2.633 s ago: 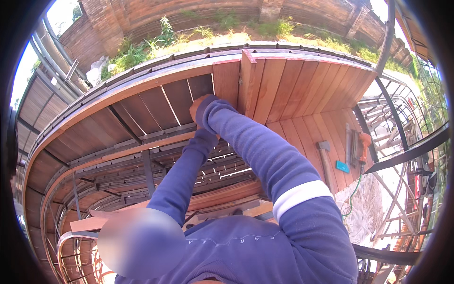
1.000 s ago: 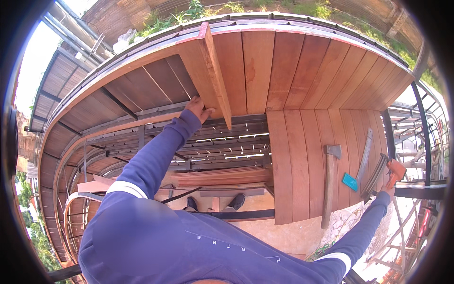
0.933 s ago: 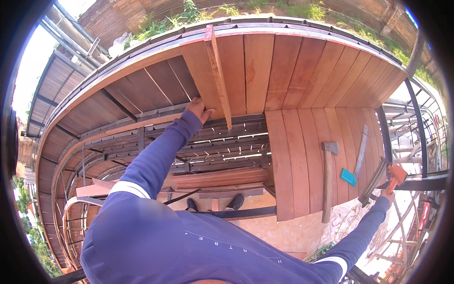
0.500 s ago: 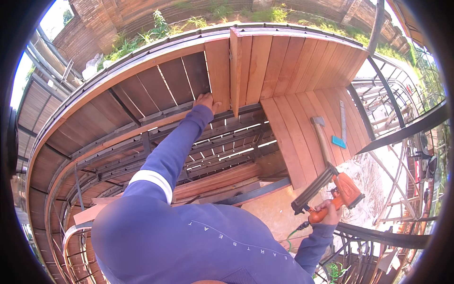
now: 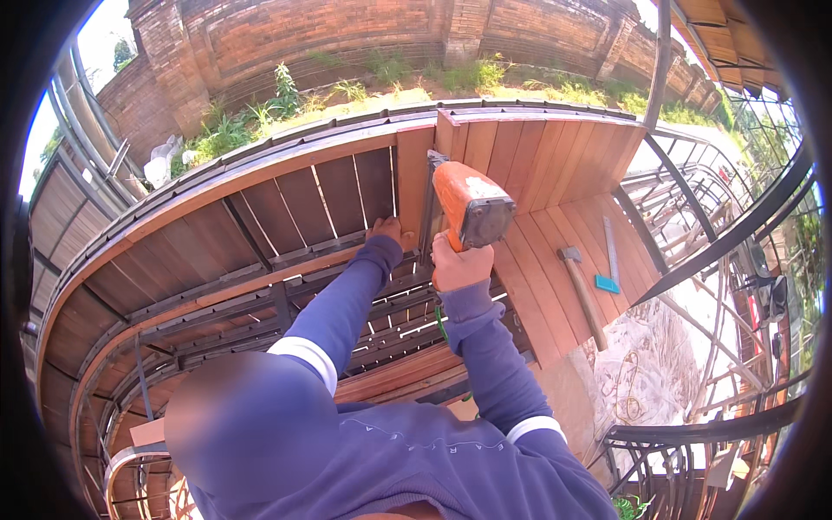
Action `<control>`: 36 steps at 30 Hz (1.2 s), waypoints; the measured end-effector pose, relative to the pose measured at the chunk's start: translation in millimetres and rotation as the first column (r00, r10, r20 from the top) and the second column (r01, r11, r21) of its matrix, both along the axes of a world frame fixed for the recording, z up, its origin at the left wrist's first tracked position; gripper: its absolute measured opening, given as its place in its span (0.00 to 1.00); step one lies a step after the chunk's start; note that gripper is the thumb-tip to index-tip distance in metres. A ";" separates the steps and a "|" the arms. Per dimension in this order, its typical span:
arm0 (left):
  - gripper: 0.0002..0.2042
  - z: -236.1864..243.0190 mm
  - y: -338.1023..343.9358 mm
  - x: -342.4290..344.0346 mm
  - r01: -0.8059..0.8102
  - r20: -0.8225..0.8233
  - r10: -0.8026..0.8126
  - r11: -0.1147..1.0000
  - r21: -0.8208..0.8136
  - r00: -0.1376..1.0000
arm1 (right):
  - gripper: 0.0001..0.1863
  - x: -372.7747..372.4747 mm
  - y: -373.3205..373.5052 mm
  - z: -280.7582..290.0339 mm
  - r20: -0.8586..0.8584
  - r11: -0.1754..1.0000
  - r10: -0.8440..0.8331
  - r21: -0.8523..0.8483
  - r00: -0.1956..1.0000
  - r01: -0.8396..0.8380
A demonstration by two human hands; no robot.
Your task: The person uses a nail gun to secure wooden planks onto a curved frame, checking the alignment with a measuring square and picking up more planks from a stack.
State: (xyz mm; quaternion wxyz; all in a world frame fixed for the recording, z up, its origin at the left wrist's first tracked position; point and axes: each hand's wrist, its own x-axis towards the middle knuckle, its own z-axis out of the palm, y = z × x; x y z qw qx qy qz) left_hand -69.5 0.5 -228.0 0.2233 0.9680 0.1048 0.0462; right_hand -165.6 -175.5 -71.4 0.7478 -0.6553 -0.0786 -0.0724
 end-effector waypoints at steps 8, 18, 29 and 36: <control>0.20 11.4 0.9 -2.8 0.010 -0.088 -0.014 0.999 -0.045 0.996 | 0.09 37.5 38.5 -11.6 -0.073 0.999 -0.040 -0.032 0.997 0.038; 0.21 -6.3 2.3 3.7 -0.002 0.008 0.002 1.000 0.016 1.000 | 0.05 52.7 41.1 -11.0 -0.066 0.995 -0.042 -0.088 0.997 0.036; 0.21 -5.8 2.4 0.2 0.025 0.028 -0.026 1.000 0.018 0.999 | 0.03 54.4 39.5 -7.4 -0.059 0.995 -0.040 -0.098 0.997 0.034; 0.20 -5.7 2.3 2.2 0.003 0.010 -0.003 1.000 0.018 1.000 | 0.04 57.1 42.5 -13.4 0.067 0.998 -0.060 -0.005 0.996 0.061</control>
